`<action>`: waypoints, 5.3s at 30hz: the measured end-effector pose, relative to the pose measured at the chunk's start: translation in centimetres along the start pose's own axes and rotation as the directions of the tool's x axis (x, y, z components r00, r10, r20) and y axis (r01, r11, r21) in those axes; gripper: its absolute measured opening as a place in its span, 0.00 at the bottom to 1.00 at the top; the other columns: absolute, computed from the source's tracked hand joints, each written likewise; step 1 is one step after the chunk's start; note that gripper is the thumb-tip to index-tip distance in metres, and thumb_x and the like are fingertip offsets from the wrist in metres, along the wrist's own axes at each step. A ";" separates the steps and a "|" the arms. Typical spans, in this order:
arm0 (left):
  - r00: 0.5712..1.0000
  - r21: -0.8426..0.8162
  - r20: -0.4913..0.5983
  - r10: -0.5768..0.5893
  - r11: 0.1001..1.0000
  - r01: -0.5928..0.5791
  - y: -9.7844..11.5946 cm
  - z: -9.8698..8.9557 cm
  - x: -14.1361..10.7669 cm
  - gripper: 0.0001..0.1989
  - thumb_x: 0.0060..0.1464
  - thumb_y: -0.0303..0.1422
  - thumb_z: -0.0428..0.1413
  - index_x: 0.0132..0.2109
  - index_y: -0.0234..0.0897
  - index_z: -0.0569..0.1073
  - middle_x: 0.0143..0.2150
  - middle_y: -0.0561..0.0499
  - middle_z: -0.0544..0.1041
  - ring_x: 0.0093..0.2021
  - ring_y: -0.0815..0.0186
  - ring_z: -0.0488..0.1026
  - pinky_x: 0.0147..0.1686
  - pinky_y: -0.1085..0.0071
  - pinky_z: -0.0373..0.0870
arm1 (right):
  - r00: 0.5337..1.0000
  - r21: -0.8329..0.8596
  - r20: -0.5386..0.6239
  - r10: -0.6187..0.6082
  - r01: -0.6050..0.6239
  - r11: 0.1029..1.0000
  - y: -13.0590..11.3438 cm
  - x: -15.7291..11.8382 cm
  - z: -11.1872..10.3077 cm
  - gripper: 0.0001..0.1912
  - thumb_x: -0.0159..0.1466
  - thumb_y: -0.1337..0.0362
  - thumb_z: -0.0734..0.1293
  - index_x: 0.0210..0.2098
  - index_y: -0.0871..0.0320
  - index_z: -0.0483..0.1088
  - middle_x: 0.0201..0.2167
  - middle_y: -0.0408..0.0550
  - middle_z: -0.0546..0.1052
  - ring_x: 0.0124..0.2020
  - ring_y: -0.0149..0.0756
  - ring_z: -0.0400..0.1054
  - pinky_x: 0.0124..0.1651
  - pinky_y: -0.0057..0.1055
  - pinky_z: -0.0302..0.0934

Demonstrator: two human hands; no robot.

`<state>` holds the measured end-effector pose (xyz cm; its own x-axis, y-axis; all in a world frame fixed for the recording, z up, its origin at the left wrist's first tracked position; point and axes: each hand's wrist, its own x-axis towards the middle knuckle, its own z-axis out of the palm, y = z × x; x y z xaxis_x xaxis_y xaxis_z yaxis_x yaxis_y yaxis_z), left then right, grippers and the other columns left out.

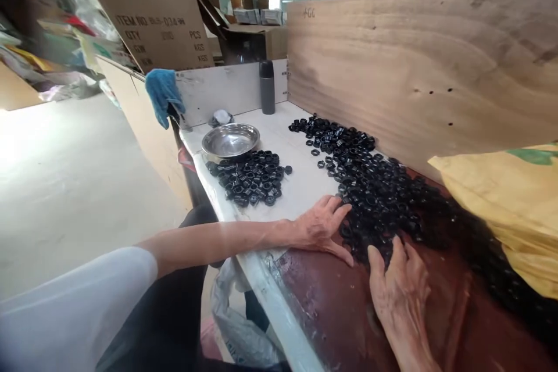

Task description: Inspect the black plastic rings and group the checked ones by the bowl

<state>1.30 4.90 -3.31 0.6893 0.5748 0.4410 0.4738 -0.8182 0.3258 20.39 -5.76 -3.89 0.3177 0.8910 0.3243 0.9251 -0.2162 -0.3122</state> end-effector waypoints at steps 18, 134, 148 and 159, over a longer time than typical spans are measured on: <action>0.994 -0.166 -0.019 0.109 0.980 -0.111 -0.2 -1.6 -2.2 0.58 0.40 0.64 0.65 0.67 0.29 0.59 0.68 0.23 0.56 0.70 0.34 0.54 0.65 0.37 0.61 | 0.989 0.383 -0.115 0.088 -0.038 0.923 0.2 0.5 -3.7 0.18 0.66 0.57 0.58 0.47 0.57 0.73 0.52 0.58 0.75 0.55 0.48 0.70 0.60 0.46 0.64; 0.984 -0.905 0.166 -0.072 0.385 0.180 2.8 -3.7 -1.7 0.10 0.58 0.33 0.65 0.45 0.33 0.78 0.46 0.45 0.77 0.44 0.63 0.79 0.45 0.66 0.79 | 0.968 0.459 -0.086 -0.234 0.247 0.854 -4.1 -2.6 -4.5 0.19 0.73 0.61 0.61 0.27 0.56 0.72 0.20 0.43 0.74 0.21 0.32 0.69 0.29 0.27 0.62; 0.978 -0.907 0.177 -0.110 0.367 0.206 2.8 -4.1 -1.7 0.10 0.58 0.30 0.64 0.46 0.33 0.76 0.45 0.45 0.77 0.42 0.64 0.78 0.44 0.67 0.78 | 0.985 0.588 0.024 -0.173 0.126 0.799 -4.4 -2.8 -5.1 0.12 0.69 0.57 0.67 0.32 0.56 0.73 0.24 0.42 0.75 0.25 0.32 0.69 0.30 0.26 0.64; 0.998 -0.800 0.059 -0.020 0.597 0.059 2.6 -3.7 -2.0 0.09 0.63 0.31 0.60 0.50 0.38 0.77 0.49 0.44 0.79 0.49 0.62 0.79 0.49 0.68 0.80 | 0.987 0.660 0.159 -0.040 -0.076 0.748 -5.2 -2.9 -5.2 0.10 0.71 0.58 0.63 0.40 0.56 0.72 0.28 0.44 0.79 0.26 0.32 0.74 0.31 0.24 0.65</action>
<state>-0.90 1.63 -0.27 0.7113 0.5887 0.3840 -0.1146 -0.4419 0.8897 15.76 -9.29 1.47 0.2437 0.9509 0.1907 0.5304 0.0340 -0.8471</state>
